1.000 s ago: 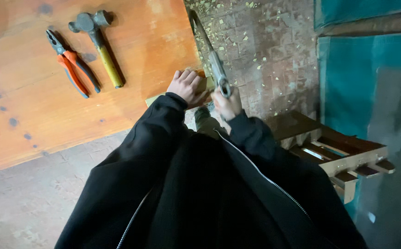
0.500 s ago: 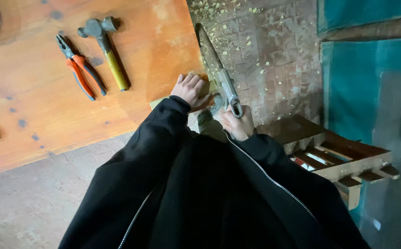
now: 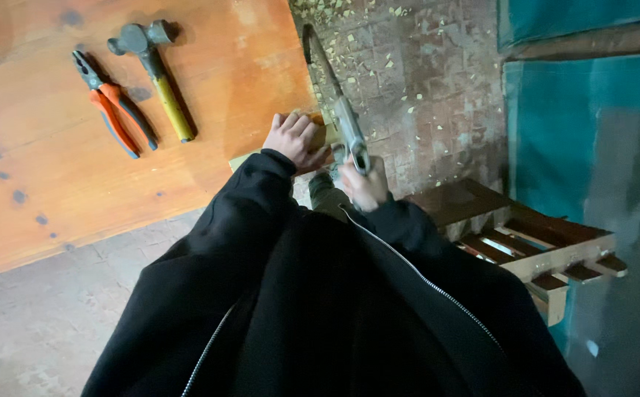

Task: The person assembles small wooden blocks by hammering nails into them, then uses a hand saw to cut a separate piece of wood, and finally uses pliers to adjust nails in the assembled block structure.

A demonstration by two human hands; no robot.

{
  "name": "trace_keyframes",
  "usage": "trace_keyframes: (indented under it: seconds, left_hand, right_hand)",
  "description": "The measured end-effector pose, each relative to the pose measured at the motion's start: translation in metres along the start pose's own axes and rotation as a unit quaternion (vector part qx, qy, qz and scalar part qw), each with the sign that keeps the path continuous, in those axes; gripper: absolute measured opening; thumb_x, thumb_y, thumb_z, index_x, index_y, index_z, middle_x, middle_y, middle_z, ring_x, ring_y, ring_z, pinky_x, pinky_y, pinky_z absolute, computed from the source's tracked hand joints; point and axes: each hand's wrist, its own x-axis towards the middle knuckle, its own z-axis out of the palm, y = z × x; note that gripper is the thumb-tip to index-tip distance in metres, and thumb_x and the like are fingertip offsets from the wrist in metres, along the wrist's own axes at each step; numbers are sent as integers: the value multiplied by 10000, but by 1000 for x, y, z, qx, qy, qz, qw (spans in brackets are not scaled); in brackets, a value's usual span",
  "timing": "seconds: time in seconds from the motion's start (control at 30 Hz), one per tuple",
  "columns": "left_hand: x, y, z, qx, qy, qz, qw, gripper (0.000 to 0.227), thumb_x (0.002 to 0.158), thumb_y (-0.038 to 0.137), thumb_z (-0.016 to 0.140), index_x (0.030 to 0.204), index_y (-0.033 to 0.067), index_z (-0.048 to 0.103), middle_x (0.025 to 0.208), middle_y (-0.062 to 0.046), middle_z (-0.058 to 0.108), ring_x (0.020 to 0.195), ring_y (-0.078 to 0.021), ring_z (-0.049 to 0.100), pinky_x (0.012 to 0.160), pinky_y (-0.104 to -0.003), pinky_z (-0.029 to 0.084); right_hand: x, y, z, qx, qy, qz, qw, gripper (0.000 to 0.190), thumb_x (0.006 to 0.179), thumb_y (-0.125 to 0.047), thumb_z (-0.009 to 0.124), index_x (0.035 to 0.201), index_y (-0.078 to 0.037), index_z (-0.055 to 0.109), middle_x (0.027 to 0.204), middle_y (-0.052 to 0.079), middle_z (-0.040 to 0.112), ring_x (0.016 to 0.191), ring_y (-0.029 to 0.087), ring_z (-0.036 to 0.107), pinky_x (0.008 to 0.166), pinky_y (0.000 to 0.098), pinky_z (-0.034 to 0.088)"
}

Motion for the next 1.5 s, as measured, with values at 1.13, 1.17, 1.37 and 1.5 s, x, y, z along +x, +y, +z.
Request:
trace_keyframes:
  seconds: [1.13, 1.17, 1.37, 1.5]
  left_hand:
    - [3, 0, 0, -14, 1, 3, 1000, 418, 649, 482, 687, 877, 147, 584, 876, -45, 513, 817, -247, 577, 709, -371, 403]
    - [4, -2, 1, -12, 0, 3, 1000, 418, 649, 482, 687, 877, 147, 584, 876, -45, 513, 817, -247, 577, 709, -371, 403]
    - [5, -2, 2, -6, 8, -14, 1000, 427, 741, 528, 700, 832, 128, 582, 849, -50, 504, 848, -260, 586, 727, -376, 398]
    - [4, -2, -3, 2, 3, -14, 1000, 401, 714, 495, 676, 826, 129, 557, 848, -49, 490, 830, -267, 567, 726, -389, 388]
  right_hand:
    - [5, 86, -9, -108, 60, -72, 990, 371, 882, -165, 812, 780, -104, 460, 564, 50, 552, 573, 126, 595, 541, 321, 403]
    - [19, 77, -8, -107, 58, -72, 990, 371, 882, -165, 812, 780, -104, 460, 564, 50, 552, 573, 126, 595, 541, 321, 403]
    - [43, 47, -5, 86, -107, -180, 974, 213, 894, 82, 604, 732, -24, 516, 394, 27, 356, 287, 80, 373, 358, 219, 293]
    - [15, -1, -5, 69, -115, -94, 987, 222, 854, 83, 612, 694, -32, 509, 420, 12, 330, 301, 78, 357, 331, 242, 273]
